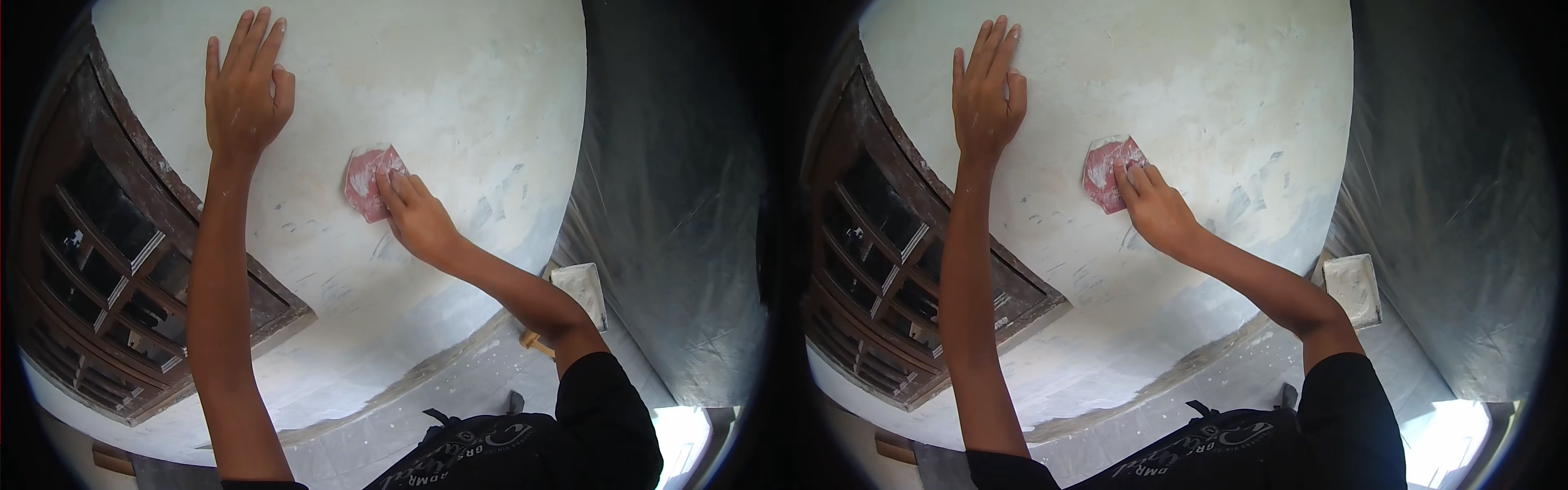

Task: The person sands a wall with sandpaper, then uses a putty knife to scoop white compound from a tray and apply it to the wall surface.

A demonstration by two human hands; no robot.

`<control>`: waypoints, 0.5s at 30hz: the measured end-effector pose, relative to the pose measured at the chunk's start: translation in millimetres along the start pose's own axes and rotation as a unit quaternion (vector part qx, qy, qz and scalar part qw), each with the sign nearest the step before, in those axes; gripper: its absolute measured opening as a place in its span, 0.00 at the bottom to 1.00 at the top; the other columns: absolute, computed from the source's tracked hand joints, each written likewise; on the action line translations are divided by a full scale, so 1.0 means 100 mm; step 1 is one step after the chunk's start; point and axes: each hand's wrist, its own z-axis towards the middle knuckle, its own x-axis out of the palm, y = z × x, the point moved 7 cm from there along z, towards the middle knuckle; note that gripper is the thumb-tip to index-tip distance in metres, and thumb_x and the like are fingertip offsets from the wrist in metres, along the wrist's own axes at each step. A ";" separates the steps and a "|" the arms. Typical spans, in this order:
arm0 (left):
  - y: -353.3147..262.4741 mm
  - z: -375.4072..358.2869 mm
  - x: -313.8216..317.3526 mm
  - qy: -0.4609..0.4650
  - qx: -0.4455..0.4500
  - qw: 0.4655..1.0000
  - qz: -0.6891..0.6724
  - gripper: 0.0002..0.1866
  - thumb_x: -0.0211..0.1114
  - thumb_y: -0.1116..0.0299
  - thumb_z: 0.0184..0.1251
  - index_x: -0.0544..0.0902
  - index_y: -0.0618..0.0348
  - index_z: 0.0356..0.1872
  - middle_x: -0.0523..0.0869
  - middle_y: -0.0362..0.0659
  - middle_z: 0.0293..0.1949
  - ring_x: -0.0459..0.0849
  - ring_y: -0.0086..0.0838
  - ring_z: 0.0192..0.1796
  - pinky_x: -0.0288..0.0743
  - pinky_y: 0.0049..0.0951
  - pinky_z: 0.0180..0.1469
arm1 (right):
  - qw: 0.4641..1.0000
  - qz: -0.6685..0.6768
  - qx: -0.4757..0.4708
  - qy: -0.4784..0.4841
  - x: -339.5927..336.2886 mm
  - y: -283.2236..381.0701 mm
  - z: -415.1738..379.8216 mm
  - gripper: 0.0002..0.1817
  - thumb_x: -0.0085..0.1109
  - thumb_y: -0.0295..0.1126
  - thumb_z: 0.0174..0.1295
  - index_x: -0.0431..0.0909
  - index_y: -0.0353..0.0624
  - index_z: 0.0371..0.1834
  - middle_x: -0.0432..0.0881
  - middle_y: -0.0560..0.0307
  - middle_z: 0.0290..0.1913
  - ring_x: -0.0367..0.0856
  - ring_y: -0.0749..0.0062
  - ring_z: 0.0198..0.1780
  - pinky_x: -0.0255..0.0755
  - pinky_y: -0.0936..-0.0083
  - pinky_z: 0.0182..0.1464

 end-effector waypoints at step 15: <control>-0.02 0.00 -0.02 -0.002 -0.008 1.000 0.004 0.26 0.55 0.69 0.62 0.82 0.55 0.63 0.77 0.44 0.71 0.69 0.34 0.76 0.53 0.52 0.79 | 0.987 -0.151 0.048 -0.035 -0.17 0.01 0.60 0.32 0.55 0.15 0.52 0.66 0.17 0.65 0.74 0.43 0.45 0.76 0.56 0.50 0.85 0.75 0.37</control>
